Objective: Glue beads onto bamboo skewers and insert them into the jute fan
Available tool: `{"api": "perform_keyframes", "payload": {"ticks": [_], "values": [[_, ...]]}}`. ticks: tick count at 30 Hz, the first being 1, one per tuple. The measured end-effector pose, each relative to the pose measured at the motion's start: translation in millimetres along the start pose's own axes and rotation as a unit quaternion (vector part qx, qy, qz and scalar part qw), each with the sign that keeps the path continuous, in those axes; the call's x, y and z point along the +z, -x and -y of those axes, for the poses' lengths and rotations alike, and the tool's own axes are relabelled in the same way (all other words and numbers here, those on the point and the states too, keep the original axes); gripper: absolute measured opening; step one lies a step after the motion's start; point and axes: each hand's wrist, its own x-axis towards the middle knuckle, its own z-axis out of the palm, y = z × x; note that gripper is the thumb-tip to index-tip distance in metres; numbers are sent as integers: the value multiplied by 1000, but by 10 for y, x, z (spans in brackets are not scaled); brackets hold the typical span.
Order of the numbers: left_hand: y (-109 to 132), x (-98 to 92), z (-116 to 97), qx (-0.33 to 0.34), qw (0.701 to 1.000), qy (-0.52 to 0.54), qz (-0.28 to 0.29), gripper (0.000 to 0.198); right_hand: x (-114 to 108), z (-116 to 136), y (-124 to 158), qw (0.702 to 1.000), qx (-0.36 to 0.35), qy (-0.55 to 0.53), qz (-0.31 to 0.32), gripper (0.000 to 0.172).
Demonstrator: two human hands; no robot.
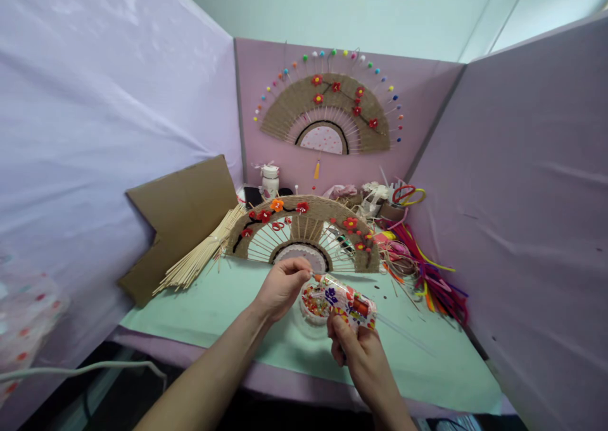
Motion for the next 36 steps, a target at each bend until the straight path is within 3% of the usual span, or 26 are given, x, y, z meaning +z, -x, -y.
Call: {"api": "perform_keyframes", "payload": {"ticks": [13,23,36], "values": [[-4,-16,12,3,1000,-2,5,36,-5,-18,-11,1000,6,19,-6,61],[7,23,-26,2,1000,0,0,36,37,136,17,999,22,-17,-43,63],[7,20,-9,5,1000,-5,8,36,13,18,17,1000,6,-19,-13,60]]}}
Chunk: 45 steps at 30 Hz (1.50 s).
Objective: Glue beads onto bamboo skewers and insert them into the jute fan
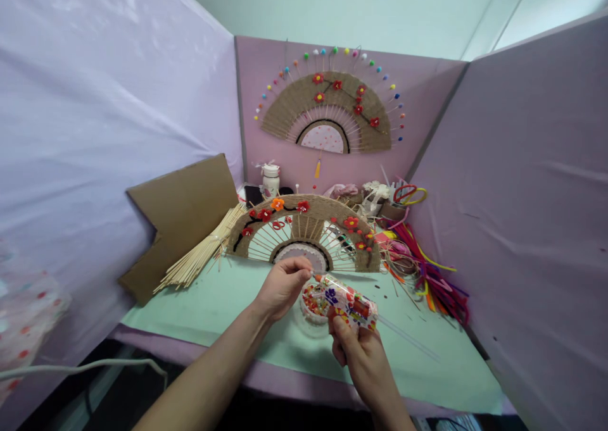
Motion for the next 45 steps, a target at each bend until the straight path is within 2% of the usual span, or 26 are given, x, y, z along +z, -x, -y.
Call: {"api": "perform_keyframes", "payload": {"ticks": [21,26,39,45], "values": [[-12,-31,32,3,1000,-6,0,36,13,6,-17,1000,-1,11,-4,61],[-8,-20,21,7,1000,-9,3,36,-5,-21,-14,999,-2,41,4,63],[-12,-21,30,6,1000,-3,-2,37,3,-61,-23,1000,-9,12,-1,58],[-12,-14,23,2,1000,-1,-4,35,0,-50,-38,1000,0,20,-6,61]]}}
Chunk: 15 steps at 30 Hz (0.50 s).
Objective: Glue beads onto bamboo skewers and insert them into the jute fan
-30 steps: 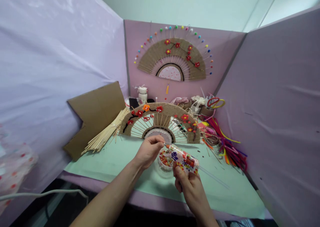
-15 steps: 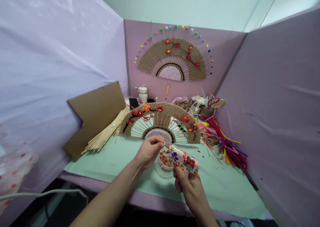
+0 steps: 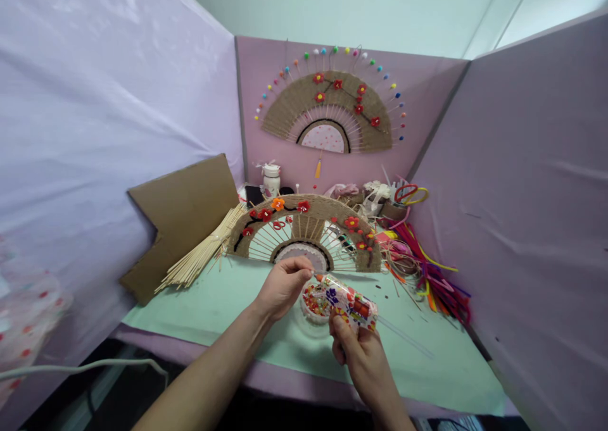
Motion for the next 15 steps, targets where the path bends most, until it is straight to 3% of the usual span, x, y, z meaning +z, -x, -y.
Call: {"api": "perform_keyframes", "payload": {"ticks": [5,11,13,15], "values": [[-35,15,-64,13,1000,-7,-16,34,-8,10,28,1000,-12,-13,-15,57],[-141,60,-165,29,999,-30,-19,32,-65,-52,83,986,-74,-122,-82,46],[-199,69,-252,39,998,-56,-16,31,-196,-47,52,985,-89,-87,-118,43],[-274,83,-410,69,993,-97,-9,28,-408,-30,-7,983,-99,14,-153,39]]}}
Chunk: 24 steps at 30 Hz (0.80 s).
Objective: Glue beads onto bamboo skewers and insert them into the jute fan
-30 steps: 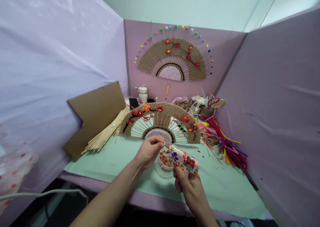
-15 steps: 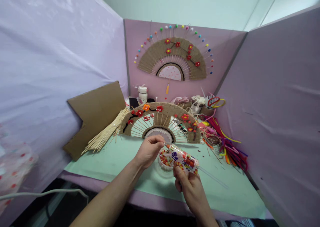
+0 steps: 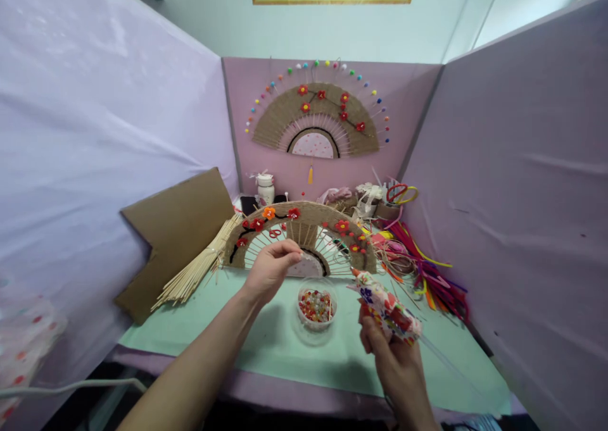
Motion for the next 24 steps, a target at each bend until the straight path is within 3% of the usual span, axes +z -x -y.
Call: {"api": "perform_keyframes", "payload": {"ticks": [4,6,9,12,16,21,24], "values": [[-282,23,-468,132,979,-153,5,21,-467,-145,-267,966,-95,238,28,33],[-473,83,-698,159,951,-266,11,18,-668,-324,-344,931,-134,335,55,31],[-815,210,-915,230,891,-391,23,12,-864,-630,-368,868,-169,466,34,31],[-1159,320,-975,234,831,-494,99,7,-944,-840,-336,829,-185,527,34,31],[-1484,350,-944,225,773,-568,172,9,-952,-945,-305,820,-187,539,45,30],[-1683,282,-870,214,751,-586,218,17,-985,-963,-297,824,-196,527,65,37],[-1762,275,-841,204,746,-585,245,20,-1051,-875,-336,817,-222,530,47,47]]}}
